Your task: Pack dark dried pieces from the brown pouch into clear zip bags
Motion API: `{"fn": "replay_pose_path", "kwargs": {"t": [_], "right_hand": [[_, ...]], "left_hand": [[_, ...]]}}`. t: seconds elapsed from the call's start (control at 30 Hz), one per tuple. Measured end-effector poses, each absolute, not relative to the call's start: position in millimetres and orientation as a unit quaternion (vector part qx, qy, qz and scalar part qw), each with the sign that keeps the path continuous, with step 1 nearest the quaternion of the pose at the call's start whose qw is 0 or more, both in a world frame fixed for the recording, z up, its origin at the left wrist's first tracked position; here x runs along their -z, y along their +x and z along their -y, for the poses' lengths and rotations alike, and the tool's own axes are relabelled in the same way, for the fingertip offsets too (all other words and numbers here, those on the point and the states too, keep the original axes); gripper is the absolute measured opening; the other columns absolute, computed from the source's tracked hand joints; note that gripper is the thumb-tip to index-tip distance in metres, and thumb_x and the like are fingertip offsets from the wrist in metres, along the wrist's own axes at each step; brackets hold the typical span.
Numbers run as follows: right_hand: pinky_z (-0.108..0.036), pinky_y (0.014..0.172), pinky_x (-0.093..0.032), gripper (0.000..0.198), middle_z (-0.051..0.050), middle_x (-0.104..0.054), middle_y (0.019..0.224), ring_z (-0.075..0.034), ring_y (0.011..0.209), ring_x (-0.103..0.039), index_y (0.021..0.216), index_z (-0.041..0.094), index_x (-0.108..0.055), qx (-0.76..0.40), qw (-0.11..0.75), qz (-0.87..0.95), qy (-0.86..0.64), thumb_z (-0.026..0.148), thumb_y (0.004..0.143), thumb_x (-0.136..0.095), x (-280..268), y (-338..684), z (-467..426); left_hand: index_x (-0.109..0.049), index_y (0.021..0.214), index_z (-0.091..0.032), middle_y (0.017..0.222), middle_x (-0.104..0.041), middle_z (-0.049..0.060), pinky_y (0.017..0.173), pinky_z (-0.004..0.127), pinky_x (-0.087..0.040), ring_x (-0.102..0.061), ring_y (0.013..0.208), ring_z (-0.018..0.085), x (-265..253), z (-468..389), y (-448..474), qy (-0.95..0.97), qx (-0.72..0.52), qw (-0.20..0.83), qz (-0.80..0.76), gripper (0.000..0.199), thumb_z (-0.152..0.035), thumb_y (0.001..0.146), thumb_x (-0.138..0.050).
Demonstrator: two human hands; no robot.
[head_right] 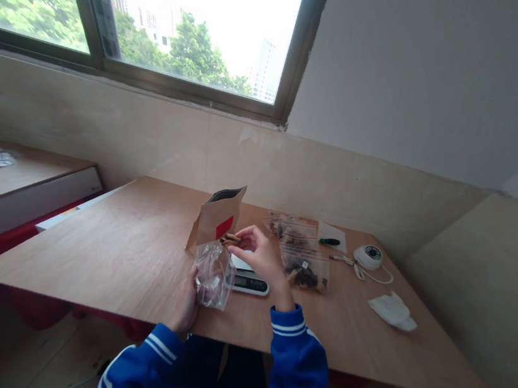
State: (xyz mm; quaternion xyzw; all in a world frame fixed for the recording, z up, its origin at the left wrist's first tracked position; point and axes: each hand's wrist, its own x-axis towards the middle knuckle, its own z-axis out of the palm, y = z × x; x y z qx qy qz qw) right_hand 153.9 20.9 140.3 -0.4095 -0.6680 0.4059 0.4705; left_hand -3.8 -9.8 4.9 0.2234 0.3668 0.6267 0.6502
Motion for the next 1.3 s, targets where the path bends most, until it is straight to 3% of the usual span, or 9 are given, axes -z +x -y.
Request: {"fn": "replay_pose_path", "kwargs": {"t": [0.23,0.5,0.63,0.73,0.83,0.9,1.03,1.17,1.3], "right_hand": [[-0.031,0.082,-0.053,0.034,-0.003,-0.065,0.094,-0.017,0.088,-0.065,0.093,0.022,-0.052,-0.227,0.643,0.649,-0.339,0.036,0.071,-0.074,-197,127,-98],[-0.032,0.086,-0.049,0.011,-0.005,-0.068,0.095,-0.017,0.091,-0.064,0.091,0.019,-0.062,-0.181,0.487,0.782,-0.344,0.021,0.083,-0.054,-177,117,-130],[-0.035,0.096,-0.044,0.022,-0.008,-0.067,0.104,-0.019,0.103,-0.060,0.082,0.018,-0.067,-0.128,0.449,0.813,-0.348,0.020,0.088,-0.046,-173,117,-122],[-0.034,0.100,-0.041,0.021,-0.009,-0.063,0.109,-0.019,0.109,-0.056,0.090,0.018,-0.068,-0.106,0.468,0.801,-0.358,0.023,0.089,-0.047,-176,115,-111],[-0.033,0.096,-0.044,0.022,-0.006,-0.062,0.105,-0.018,0.105,-0.057,0.096,0.020,-0.066,-0.139,0.517,0.756,-0.376,0.022,0.088,-0.046,-177,115,-91],[-0.031,0.085,-0.049,0.023,-0.005,-0.063,0.101,-0.017,0.096,-0.059,0.096,0.020,-0.065,-0.211,0.514,0.735,-0.389,0.021,0.087,-0.044,-176,120,-71],[-0.025,0.063,-0.050,0.022,-0.004,-0.063,0.094,-0.014,0.077,-0.061,0.088,0.018,-0.065,-0.359,0.405,0.727,-0.424,0.019,0.084,-0.044,-162,132,-27],[-0.026,0.064,-0.050,0.021,-0.002,-0.064,0.078,-0.014,0.071,-0.062,0.084,0.016,-0.063,-0.436,0.279,0.718,-0.465,0.011,0.083,-0.043,-132,134,-1],[-0.026,0.065,-0.049,0.015,-0.003,-0.065,0.083,-0.015,0.072,-0.062,0.087,0.016,-0.060,-0.421,0.244,0.733,-0.476,0.009,0.081,-0.049,-103,128,3]], "left_hand": [[-0.061,0.124,-0.015,0.090,-0.074,0.012,0.052,0.028,-0.053,-0.067,0.057,0.018,4,7,-5,0.238,-0.607,0.649,-0.392,0.062,-0.059,0.081,-0.053],[-0.067,0.112,-0.012,0.094,-0.074,0.013,0.058,0.028,-0.055,-0.070,0.068,0.020,-2,9,-5,0.240,-0.615,0.646,-0.384,0.056,-0.057,0.082,-0.053],[-0.065,0.117,-0.014,0.092,-0.074,0.012,0.052,0.027,-0.053,-0.068,0.059,0.018,-4,10,-5,0.237,-0.611,0.644,-0.395,0.058,-0.058,0.081,-0.054],[-0.062,0.121,-0.015,0.094,-0.074,0.011,0.047,0.026,-0.050,-0.065,0.053,0.015,-4,10,-6,0.236,-0.608,0.650,-0.390,0.059,-0.058,0.081,-0.054],[-0.063,0.119,-0.013,0.095,-0.074,0.013,0.057,0.029,-0.054,-0.069,0.064,0.019,-4,11,-6,0.236,-0.616,0.648,-0.380,0.059,-0.058,0.081,-0.054],[-0.064,0.117,-0.011,0.094,-0.074,0.013,0.066,0.032,-0.056,-0.070,0.074,0.022,-5,11,-6,0.239,-0.622,0.645,-0.374,0.059,-0.058,0.082,-0.054],[-0.064,0.117,-0.011,0.095,-0.074,0.013,0.072,0.035,-0.055,-0.070,0.083,0.025,-3,10,-5,0.249,-0.623,0.643,-0.370,0.059,-0.057,0.084,-0.051],[-0.065,0.115,-0.010,0.099,-0.073,0.014,0.080,0.036,-0.054,-0.068,0.092,0.027,-1,9,-5,0.247,-0.635,0.623,-0.384,0.056,-0.055,0.084,-0.053],[-0.067,0.111,-0.007,0.102,-0.072,0.016,0.089,0.037,-0.050,-0.066,0.101,0.031,-2,10,-5,0.247,-0.651,0.616,-0.369,0.054,-0.052,0.083,-0.055]]}}
